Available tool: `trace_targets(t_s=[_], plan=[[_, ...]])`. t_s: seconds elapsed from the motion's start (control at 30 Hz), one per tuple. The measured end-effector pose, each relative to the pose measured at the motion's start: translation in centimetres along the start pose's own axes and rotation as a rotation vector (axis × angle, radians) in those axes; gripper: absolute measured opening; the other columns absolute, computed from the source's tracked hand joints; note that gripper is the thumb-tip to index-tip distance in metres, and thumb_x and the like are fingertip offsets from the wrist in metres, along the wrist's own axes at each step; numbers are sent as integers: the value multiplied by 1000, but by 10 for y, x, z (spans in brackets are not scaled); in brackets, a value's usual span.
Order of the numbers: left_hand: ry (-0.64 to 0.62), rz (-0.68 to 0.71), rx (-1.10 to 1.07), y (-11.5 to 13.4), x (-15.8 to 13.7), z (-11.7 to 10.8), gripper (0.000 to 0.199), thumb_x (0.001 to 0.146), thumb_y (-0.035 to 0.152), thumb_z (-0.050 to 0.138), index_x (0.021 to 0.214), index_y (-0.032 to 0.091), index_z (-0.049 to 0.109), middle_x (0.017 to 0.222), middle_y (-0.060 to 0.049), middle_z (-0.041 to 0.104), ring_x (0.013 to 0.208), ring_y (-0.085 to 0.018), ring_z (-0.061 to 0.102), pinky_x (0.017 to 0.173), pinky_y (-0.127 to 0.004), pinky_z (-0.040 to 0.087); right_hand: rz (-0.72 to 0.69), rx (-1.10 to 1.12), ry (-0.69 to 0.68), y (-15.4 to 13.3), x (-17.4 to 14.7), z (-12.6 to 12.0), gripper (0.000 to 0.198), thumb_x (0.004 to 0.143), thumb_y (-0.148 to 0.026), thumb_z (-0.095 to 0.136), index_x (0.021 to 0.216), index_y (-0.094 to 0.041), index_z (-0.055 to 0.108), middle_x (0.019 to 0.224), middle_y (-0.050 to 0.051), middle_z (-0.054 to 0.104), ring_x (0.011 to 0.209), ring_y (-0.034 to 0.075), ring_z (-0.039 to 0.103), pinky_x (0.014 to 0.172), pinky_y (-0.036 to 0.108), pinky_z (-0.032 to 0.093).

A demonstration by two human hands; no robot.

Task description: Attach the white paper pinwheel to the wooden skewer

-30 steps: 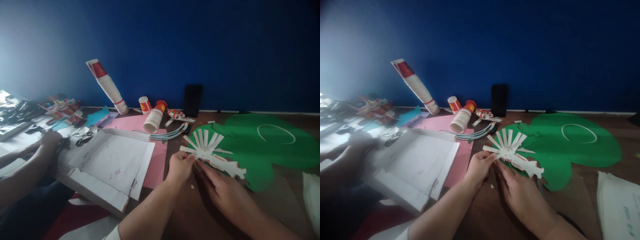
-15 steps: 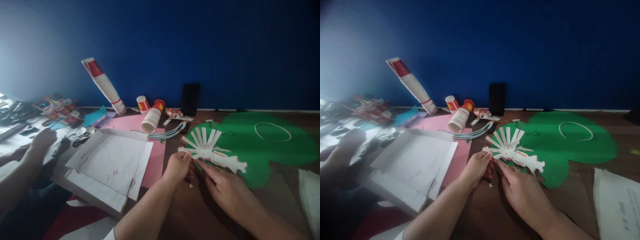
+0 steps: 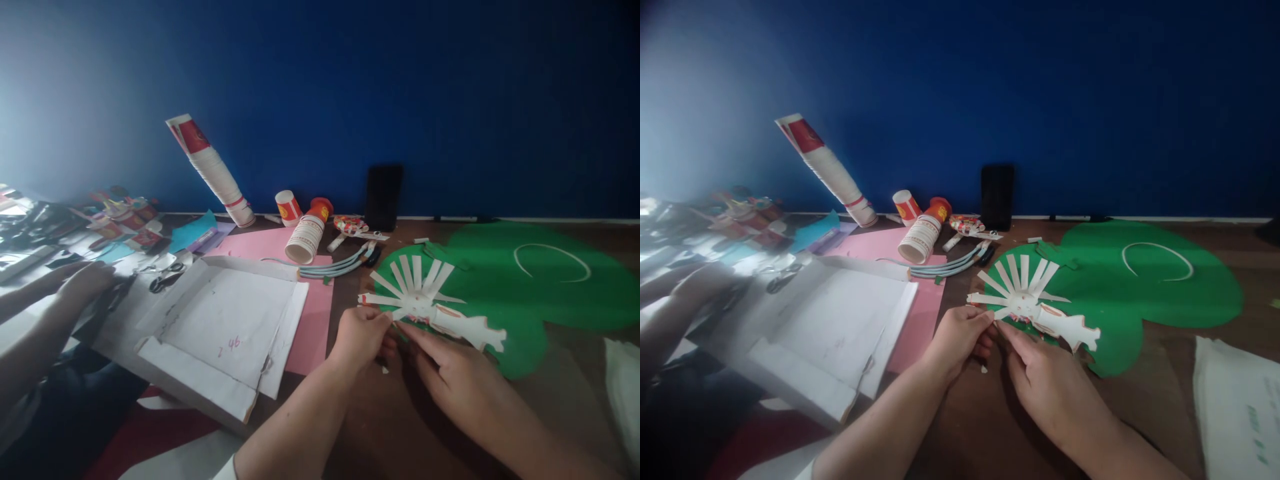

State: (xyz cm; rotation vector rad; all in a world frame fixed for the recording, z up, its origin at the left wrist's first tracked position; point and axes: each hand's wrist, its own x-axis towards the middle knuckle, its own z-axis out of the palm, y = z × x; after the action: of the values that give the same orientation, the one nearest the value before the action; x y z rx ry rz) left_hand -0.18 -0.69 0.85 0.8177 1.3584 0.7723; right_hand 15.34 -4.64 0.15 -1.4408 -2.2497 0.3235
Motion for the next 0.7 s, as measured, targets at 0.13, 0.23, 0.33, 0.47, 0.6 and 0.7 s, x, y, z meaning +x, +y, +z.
trace_targets(t_s=[0.13, 0.23, 0.33, 0.47, 0.6, 0.7], plan=[[54, -36, -37, 5, -2, 2, 23, 81, 21, 59, 60, 14, 58, 50, 0, 54, 40, -8, 47, 40, -19, 40, 30, 7, -17, -3, 0, -2, 42, 94, -21, 41, 132, -24, 58, 122, 6, 70, 112, 25, 66, 93, 42, 55], [88, -56, -78, 8, -3, 3, 21, 80, 17, 61, 60, 14, 55, 49, 2, 52, 39, -7, 45, 40, -18, 39, 52, 39, -37, -8, 1, -6, 35, 95, -26, 40, 121, -25, 63, 115, 6, 73, 106, 26, 68, 87, 40, 56], [114, -64, -63, 9, -4, 3, 21, 79, 17, 63, 60, 15, 53, 48, 3, 50, 38, -7, 44, 39, -18, 38, 114, 69, -96, -11, 3, -9, 28, 95, -30, 40, 95, -25, 68, 89, 4, 77, 86, 25, 73, 70, 35, 57], [111, -69, -20, 8, -5, 4, 22, 81, 20, 61, 62, 16, 52, 45, 4, 48, 36, -7, 43, 38, -18, 37, 158, 117, -126, -12, 5, -11, 28, 94, -32, 41, 81, -25, 66, 75, 3, 75, 74, 24, 72, 57, 29, 53], [139, -58, 41, 4, -3, 5, 24, 81, 24, 63, 62, 17, 51, 43, 4, 47, 34, -7, 40, 37, -18, 35, 135, 165, -80, -10, 3, -10, 24, 91, -29, 44, 95, -28, 68, 85, 2, 77, 83, 23, 72, 59, 29, 54], [162, -29, 87, 0, -1, 6, 26, 79, 26, 65, 60, 17, 50, 42, 5, 45, 35, -7, 40, 37, -18, 34, 171, 163, -120, -11, 3, -10, 24, 90, -28, 44, 91, -27, 68, 82, 2, 76, 81, 24, 72, 60, 29, 54]])
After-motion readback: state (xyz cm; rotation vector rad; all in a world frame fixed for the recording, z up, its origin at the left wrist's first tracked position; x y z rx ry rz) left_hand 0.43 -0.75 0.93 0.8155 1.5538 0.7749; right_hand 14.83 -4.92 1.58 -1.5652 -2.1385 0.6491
